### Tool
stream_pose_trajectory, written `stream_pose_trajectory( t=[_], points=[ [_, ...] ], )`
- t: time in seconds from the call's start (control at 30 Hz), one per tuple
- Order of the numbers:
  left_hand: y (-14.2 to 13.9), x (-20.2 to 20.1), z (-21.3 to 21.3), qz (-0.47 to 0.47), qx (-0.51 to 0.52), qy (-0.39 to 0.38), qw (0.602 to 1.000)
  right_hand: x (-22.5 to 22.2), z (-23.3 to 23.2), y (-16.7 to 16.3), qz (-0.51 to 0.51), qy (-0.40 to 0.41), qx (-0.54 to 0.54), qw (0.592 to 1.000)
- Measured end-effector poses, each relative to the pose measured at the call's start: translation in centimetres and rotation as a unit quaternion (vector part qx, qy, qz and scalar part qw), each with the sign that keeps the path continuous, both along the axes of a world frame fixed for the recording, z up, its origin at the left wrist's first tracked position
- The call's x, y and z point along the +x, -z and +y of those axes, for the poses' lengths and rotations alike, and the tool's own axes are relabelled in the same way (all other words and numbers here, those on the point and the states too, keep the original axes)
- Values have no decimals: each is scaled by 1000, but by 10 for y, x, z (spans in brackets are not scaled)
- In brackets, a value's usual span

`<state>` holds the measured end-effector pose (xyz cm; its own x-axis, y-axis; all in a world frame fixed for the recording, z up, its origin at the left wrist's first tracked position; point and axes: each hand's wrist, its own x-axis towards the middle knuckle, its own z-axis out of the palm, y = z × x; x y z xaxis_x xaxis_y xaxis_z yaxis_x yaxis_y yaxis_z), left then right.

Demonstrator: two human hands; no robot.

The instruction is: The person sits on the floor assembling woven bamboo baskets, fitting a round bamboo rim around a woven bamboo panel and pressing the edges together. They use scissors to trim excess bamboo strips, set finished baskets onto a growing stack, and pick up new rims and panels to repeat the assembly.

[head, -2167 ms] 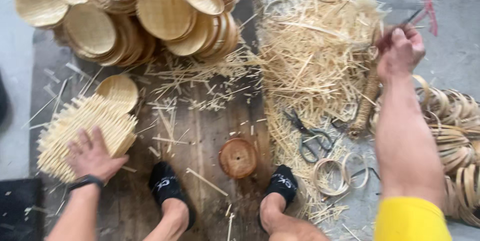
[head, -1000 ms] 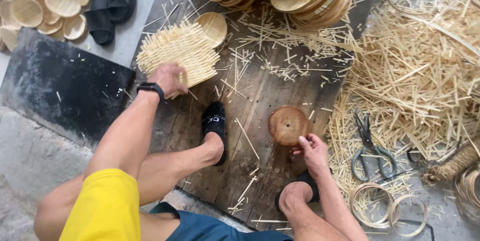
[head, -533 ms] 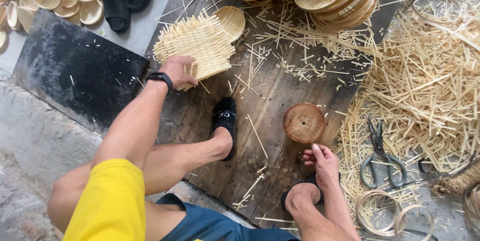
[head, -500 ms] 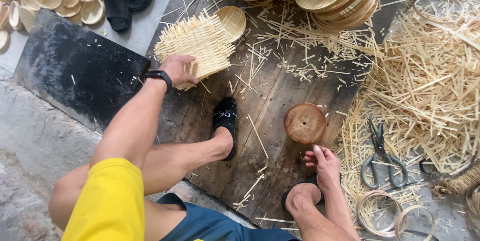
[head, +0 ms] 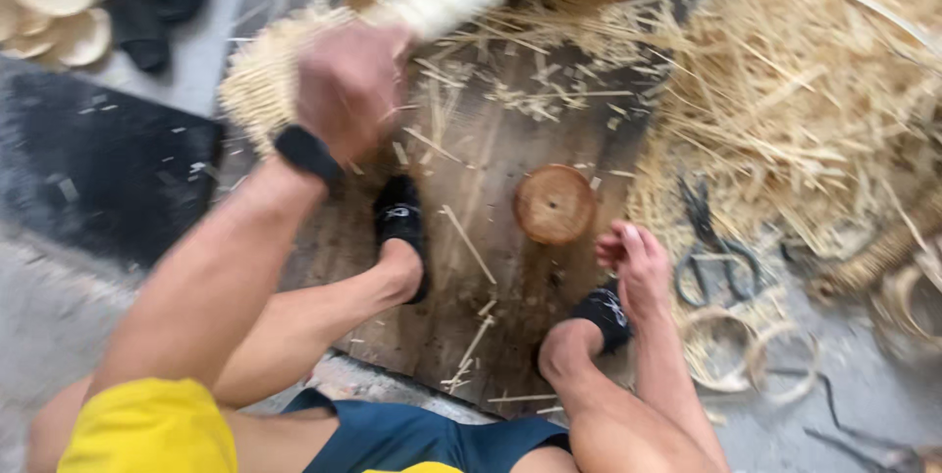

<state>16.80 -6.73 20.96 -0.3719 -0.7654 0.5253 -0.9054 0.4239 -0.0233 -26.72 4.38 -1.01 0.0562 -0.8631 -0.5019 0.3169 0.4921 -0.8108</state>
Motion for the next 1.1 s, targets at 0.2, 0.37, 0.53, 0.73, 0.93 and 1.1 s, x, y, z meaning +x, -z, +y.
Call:
stream_pose_trajectory(
  t=[0.2,0.37,0.53,0.73,0.93,1.1],
  points=[
    [104,-153,90,-18,157,227,961,11,-23,-16,-96,17,79,992],
    [152,-154,114,142,349,174,910,20,-21,9,136,-19,11,990],
    [195,-154,70,443,441,-229,746,23,-18,19,168,-5,-19,986],
    [224,-144,58,610,537,-208,544,28,-16,8,175,7,-12,984],
    [226,-146,69,616,526,-218,544,30,-14,7,207,13,-24,978],
    [221,-130,78,613,518,-221,554,45,-5,13,265,5,-46,963]
  ],
)
